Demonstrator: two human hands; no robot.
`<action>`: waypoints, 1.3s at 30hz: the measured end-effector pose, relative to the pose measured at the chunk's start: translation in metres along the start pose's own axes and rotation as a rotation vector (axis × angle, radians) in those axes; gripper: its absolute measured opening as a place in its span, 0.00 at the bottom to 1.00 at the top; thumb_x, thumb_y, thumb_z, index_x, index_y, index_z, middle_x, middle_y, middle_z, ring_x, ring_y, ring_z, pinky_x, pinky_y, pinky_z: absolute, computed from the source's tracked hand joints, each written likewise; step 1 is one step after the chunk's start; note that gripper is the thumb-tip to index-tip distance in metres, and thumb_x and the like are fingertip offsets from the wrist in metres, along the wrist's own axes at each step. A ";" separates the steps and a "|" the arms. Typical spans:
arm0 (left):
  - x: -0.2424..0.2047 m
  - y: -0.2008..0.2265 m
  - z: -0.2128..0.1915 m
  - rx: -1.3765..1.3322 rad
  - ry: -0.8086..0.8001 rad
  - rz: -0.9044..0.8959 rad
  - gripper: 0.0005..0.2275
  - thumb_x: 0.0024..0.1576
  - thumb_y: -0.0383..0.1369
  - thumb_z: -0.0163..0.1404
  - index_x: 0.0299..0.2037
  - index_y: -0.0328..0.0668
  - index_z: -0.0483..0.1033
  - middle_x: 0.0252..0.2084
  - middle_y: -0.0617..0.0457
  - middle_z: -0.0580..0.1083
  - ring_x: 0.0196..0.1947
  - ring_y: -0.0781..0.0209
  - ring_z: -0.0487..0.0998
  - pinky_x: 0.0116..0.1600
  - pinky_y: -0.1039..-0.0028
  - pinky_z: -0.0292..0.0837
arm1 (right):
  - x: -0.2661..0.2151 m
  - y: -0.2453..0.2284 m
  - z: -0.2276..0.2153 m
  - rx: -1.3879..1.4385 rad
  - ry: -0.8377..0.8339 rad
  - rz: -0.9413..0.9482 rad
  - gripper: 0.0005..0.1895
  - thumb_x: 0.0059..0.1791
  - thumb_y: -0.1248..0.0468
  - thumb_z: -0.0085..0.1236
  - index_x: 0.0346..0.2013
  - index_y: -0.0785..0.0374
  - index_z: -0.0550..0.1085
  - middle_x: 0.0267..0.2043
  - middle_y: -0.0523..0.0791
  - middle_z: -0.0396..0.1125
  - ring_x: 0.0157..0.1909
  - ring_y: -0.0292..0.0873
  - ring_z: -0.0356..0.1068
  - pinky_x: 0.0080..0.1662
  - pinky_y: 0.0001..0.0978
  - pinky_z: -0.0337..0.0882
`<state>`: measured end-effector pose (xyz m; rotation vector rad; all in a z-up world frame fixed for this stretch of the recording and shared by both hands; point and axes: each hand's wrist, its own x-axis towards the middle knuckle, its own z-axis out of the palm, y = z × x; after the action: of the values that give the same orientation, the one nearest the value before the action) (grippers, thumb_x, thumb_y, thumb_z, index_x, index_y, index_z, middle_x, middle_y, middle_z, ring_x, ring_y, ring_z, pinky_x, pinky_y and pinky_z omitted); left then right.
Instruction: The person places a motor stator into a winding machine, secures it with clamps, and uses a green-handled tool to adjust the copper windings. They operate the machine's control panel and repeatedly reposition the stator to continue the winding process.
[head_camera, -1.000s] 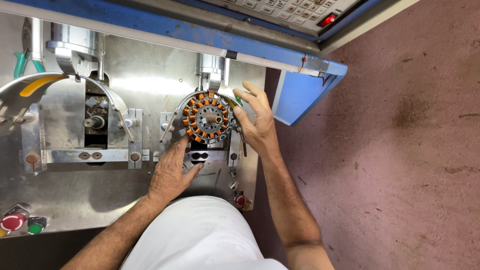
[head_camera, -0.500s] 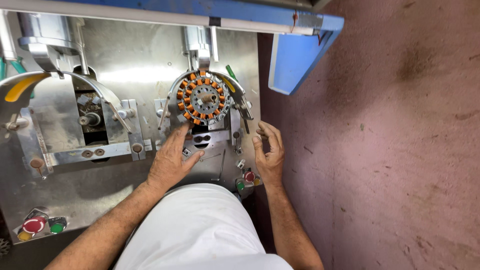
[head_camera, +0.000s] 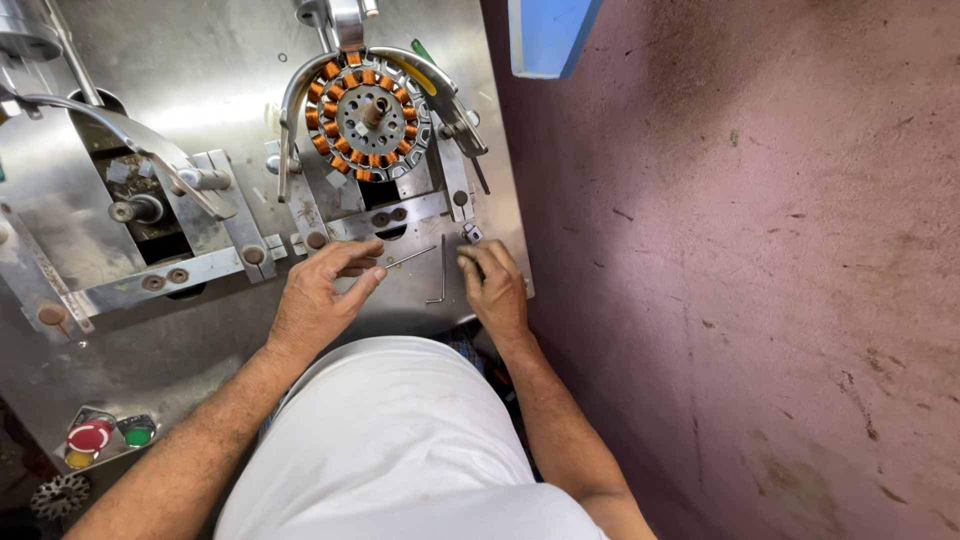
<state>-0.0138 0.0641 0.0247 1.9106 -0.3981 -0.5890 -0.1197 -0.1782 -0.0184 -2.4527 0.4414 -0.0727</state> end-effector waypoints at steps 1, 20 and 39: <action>-0.001 -0.001 0.002 -0.038 0.004 -0.018 0.14 0.59 0.33 0.57 0.54 0.44 0.78 0.48 0.52 0.80 0.47 0.65 0.83 0.54 0.73 0.80 | 0.007 0.004 -0.001 0.026 0.061 0.023 0.08 0.53 0.65 0.57 0.45 0.61 0.79 0.44 0.43 0.71 0.42 0.42 0.76 0.45 0.34 0.79; 0.135 -0.038 0.095 -1.000 0.128 -0.355 0.20 0.61 0.33 0.55 0.62 0.35 0.70 0.58 0.51 0.74 0.57 0.59 0.75 0.64 0.67 0.72 | 0.138 0.046 -0.019 0.535 -0.039 0.210 0.18 0.47 0.70 0.59 0.52 0.65 0.71 0.31 0.45 0.77 0.29 0.38 0.77 0.33 0.28 0.77; 0.186 -0.008 0.096 -1.429 0.042 -0.348 0.25 0.60 0.36 0.56 0.66 0.39 0.67 0.59 0.43 0.73 0.60 0.49 0.75 0.66 0.62 0.74 | 0.153 0.028 -0.052 0.572 -0.196 0.242 0.17 0.51 0.65 0.59 0.54 0.70 0.76 0.31 0.42 0.73 0.23 0.29 0.70 0.24 0.21 0.74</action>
<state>0.0851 -0.1027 -0.0545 0.5881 0.3627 -0.7498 0.0077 -0.2800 -0.0029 -1.8135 0.5398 0.1264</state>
